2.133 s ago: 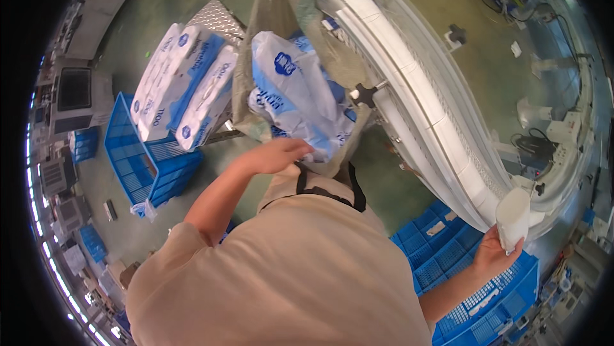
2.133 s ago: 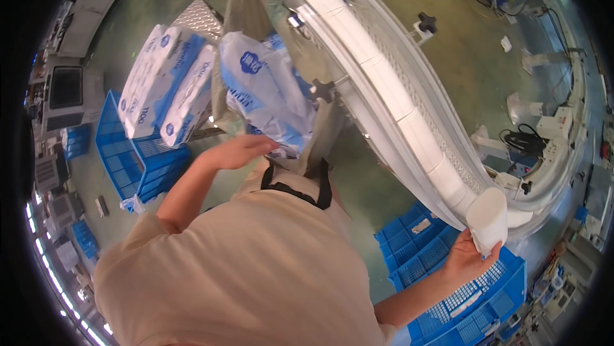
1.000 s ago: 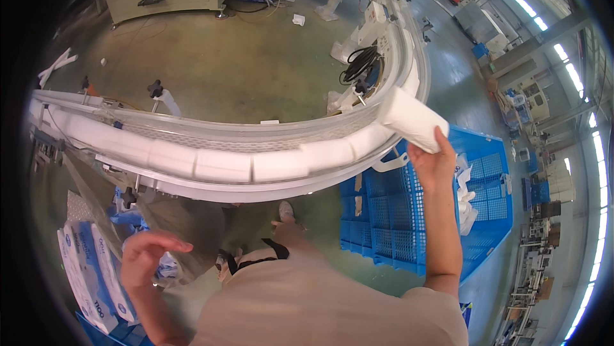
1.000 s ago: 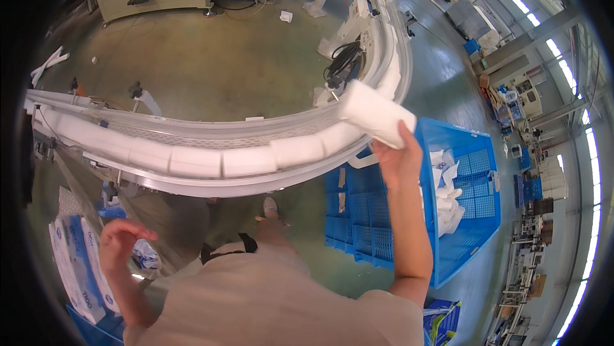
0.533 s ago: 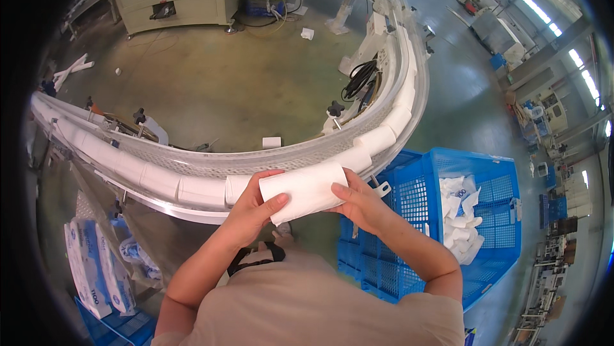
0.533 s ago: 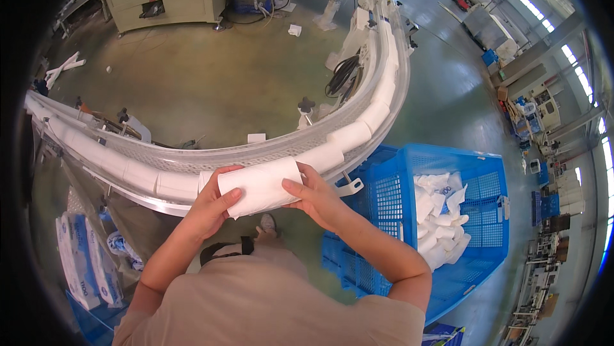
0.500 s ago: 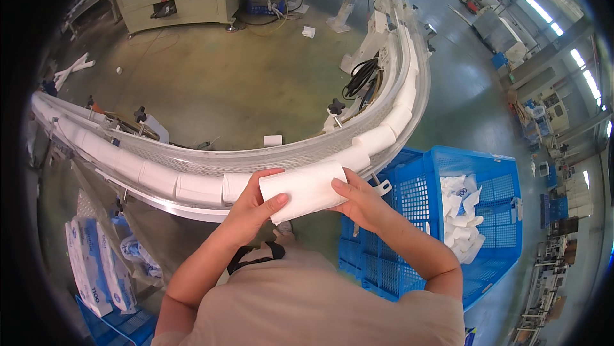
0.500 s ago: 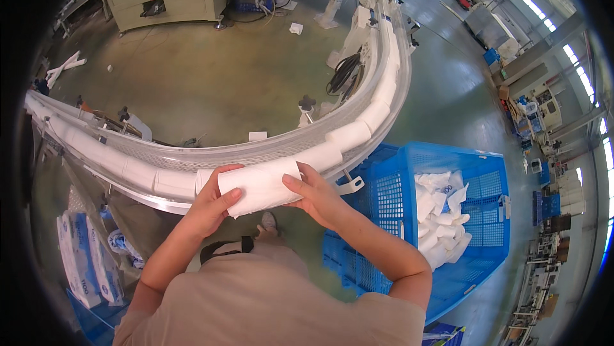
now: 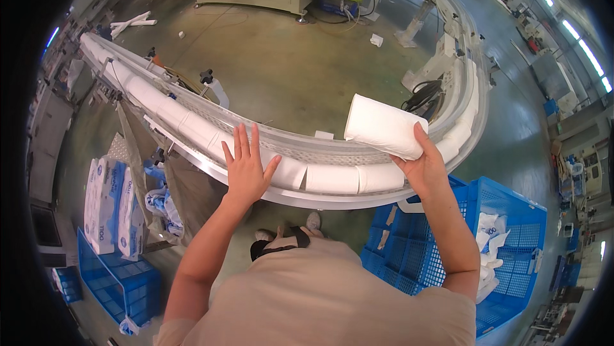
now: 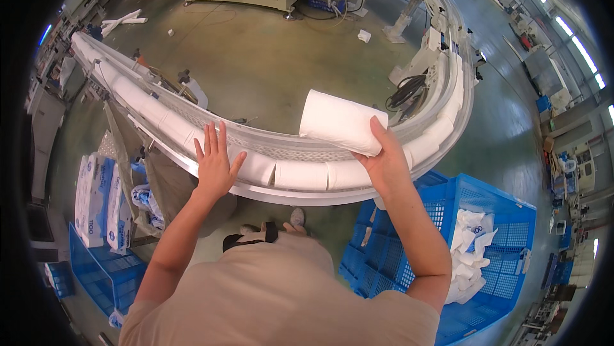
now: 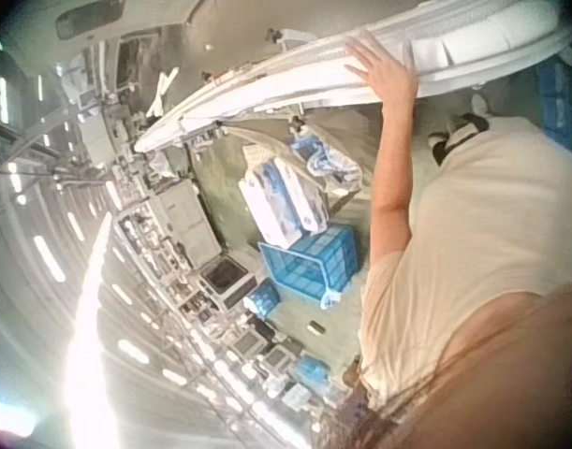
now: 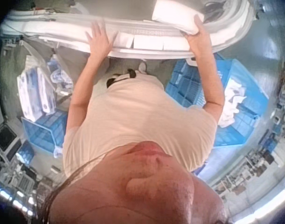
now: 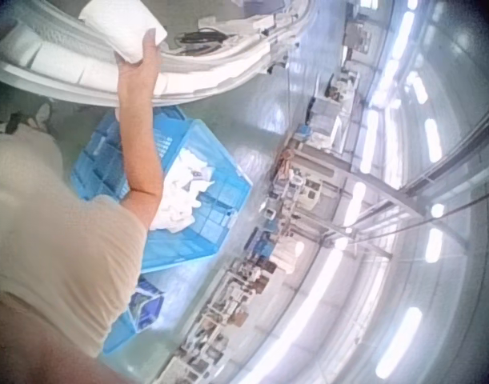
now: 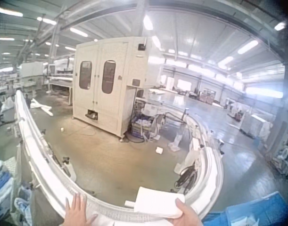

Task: The person takes cylindrical white rolls from a large bag and a conveyor belt, placing them into plastic packaging sleeves and then positioning the filled packs on a small platform.

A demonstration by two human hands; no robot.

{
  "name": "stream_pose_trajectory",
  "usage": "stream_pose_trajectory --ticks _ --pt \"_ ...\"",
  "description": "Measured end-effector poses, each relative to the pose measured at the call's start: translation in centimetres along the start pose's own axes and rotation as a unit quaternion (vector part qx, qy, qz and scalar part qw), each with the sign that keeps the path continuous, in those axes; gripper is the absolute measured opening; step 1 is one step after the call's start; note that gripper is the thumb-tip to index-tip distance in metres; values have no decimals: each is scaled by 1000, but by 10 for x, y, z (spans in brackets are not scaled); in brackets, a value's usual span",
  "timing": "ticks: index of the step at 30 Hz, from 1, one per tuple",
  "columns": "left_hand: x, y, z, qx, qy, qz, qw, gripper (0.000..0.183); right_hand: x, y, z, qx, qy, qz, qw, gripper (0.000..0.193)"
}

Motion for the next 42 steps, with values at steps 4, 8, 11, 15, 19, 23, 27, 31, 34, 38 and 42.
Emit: stream_pose_trajectory --ticks 4,8,11,15,19,23,27,31,34,38,42 --pt "8 1 -8 25 21 16 999 73 -2 -5 -2 -9 -5 -25 1000 48" --pt "16 6 -12 -19 583 104 805 76 -9 -5 -22 76 49 3 996 48" --pt "-45 13 14 199 810 94 544 77 -12 11 -55 205 255 23 945 61" --pt "-84 15 45 348 790 0 505 67 -13 23 -80 328 310 32 892 70" --pt "-76 20 41 318 772 61 548 52 -20 11 -84 361 318 17 876 67" --pt "-66 16 71 38 589 -12 807 43 -25 -4 -66 288 347 -60 891 56" --pt "-99 19 88 -153 225 -313 910 44 -27 6 -71 235 77 -215 945 51" --pt "-116 20 66 -125 177 -378 900 47 -41 2 -33 127 162 -195 959 50" --pt "-106 6 53 -65 136 -304 941 54 -29 -8 -14 67 194 -132 970 51" --pt "-50 -8 3 24 53 -72 996 63 -4 -17 21 24 146 -77 986 53" --pt "-37 -4 -25 75 -20 13 997 65 -1 -16 45 -25 105 -52 993 56"
Point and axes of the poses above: each hand's wrist, its own y-axis away from the middle knuckle, its own z-axis out of the back of the hand, x = y × z, the point moved 6 cm from there along -y, towards the middle knuckle, and after that the axes turned 9 degrees about x, right-handed, at the moved point
